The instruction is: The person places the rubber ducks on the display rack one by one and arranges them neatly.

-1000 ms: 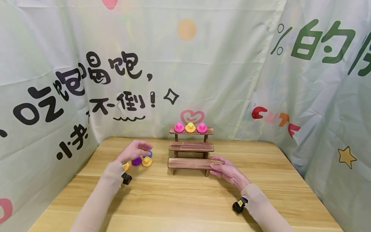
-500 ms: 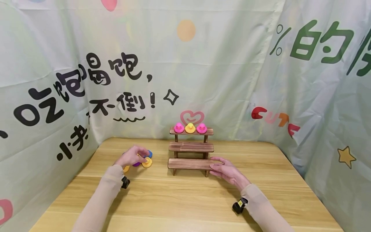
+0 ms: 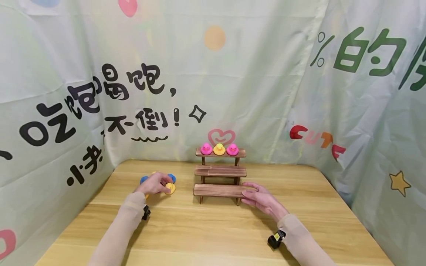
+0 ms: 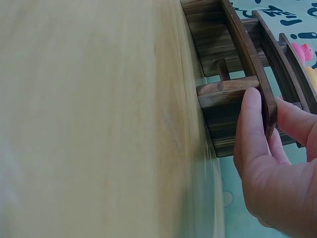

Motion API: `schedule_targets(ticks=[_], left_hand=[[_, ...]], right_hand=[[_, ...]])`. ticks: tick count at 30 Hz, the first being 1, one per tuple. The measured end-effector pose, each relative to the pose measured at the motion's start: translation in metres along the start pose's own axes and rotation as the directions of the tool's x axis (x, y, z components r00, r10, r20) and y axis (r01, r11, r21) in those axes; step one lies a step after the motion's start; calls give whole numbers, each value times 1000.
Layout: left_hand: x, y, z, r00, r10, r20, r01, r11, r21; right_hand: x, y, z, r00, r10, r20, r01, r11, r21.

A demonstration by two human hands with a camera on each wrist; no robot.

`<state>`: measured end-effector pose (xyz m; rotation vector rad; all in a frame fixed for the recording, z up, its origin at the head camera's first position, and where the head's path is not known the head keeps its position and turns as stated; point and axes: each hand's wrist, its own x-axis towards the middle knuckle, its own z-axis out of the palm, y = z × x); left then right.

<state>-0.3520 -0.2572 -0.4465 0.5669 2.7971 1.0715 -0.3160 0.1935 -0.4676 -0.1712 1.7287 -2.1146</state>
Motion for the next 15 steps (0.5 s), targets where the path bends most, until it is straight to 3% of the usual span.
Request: schedule_targets(ticks=[7,15], left_hand=[[2,2,5,1000,4,30,-3,1000,-8],[1,8,3,999,-15,-52,15,1000,5]], right_hand=[[-4,2,-2,1000,4,-16,-4,1000,-4],[0,2,0,1000,4,-14,-4,1000,3]])
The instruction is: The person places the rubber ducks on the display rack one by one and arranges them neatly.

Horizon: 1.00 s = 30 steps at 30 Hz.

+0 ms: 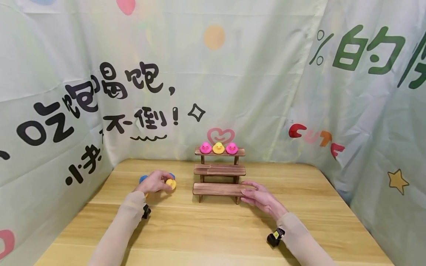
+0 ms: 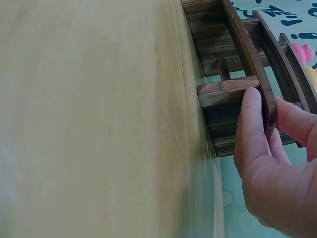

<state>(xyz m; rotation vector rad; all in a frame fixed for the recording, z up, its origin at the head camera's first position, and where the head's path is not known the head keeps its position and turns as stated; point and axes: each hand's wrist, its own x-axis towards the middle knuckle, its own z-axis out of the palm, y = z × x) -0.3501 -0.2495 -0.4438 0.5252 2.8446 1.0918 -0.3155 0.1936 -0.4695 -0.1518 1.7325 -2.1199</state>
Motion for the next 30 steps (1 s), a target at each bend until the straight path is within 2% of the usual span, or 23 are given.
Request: schedule_targets(ticks=[9,12,17,22,25,30], left_hand=[[3,15,-1,995,77,-68,-80,996,-47],[3,22,3,994,86,-69,-90,994,-67],[3,29,9,994,91,-65,-96,993,-74],[5,36,11,994,57,-90,-64,995,-76],[6,39,12,993,60,-98,-68,994,-83],[8,42,14,984,113,-134,-129,985,-115]], right_hand=[[1,-2,1,1000,-5,-3,5,1000,-3],[1,-1,1,1000,-2,-5,2,1000,-3],[-1,0,0,1000,-18,12,18,1000,5],[-2,0,-1,998,-50,49,49,999,18],[-3,0,0,999,-28,28,28,1000,11],[-1,-1,2,1000,6,-18,-6,1000,1]])
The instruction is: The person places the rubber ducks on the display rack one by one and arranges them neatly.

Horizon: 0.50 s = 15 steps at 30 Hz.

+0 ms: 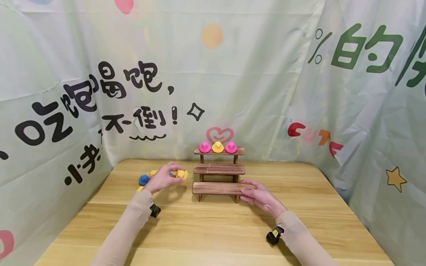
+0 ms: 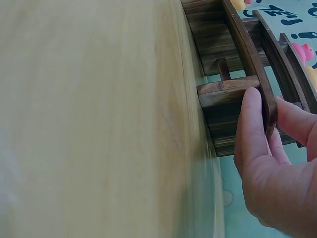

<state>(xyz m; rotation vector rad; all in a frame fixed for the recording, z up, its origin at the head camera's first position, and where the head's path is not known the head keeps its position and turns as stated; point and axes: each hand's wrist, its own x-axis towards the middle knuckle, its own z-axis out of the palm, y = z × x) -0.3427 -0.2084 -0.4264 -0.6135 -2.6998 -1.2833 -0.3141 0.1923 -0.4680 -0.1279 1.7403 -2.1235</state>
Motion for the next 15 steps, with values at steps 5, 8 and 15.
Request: schedule_targets(ticks=[5,8,15], left_hand=[[0,4,3,999,6,-47,-8,998,-57],[1,7,5,997,-11,-71,1,990,-139],[8,13,13,994,34,-107,-59,969,-240]], right_hand=[[1,0,1,1000,6,-6,-6,1000,5],[0,-2,1,1000,8,-11,-8,1000,7],[-1,-3,0,1000,-4,7,4,1000,2]])
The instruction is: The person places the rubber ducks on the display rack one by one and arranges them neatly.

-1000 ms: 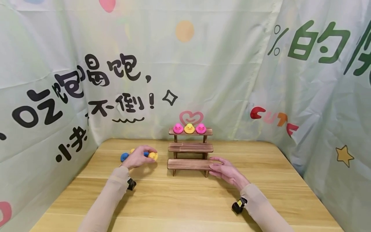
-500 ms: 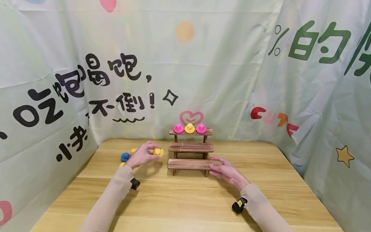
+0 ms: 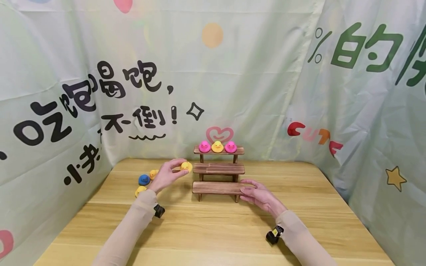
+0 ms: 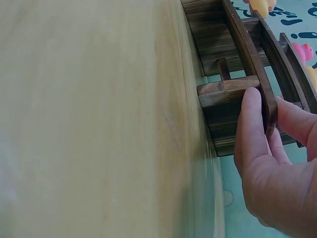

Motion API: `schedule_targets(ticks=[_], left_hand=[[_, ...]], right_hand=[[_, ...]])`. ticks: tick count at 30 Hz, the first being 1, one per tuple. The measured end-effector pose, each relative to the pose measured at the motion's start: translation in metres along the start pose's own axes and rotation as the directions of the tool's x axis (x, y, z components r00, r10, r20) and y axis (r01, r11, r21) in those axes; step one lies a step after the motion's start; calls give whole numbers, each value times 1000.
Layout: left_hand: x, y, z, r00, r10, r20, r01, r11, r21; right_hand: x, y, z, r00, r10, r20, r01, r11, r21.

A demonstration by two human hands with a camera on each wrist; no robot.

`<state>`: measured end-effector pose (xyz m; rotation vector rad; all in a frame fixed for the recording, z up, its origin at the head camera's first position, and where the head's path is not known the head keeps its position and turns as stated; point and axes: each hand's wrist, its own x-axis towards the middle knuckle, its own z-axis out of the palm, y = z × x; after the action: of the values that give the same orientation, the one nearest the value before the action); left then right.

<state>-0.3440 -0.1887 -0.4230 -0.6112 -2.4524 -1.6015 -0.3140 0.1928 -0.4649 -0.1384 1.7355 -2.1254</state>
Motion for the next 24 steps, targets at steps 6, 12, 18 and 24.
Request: schedule_targets(ticks=[6,12,18,24], left_hand=[[-1,9,9,998,53,-44,-52,998,25],[8,8,24,993,24,-118,-29,999,-38],[13,14,37,987,47,-151,-62,993,-99],[18,17,50,986,78,-149,-92,992,-84]], right_hand=[[1,0,2,1000,4,2,-4,1000,-6],[2,0,0,1000,9,-4,-9,1000,-3],[2,0,0,1000,5,7,-5,1000,1],[1,1,-1,1000,-1,13,1,1000,5]])
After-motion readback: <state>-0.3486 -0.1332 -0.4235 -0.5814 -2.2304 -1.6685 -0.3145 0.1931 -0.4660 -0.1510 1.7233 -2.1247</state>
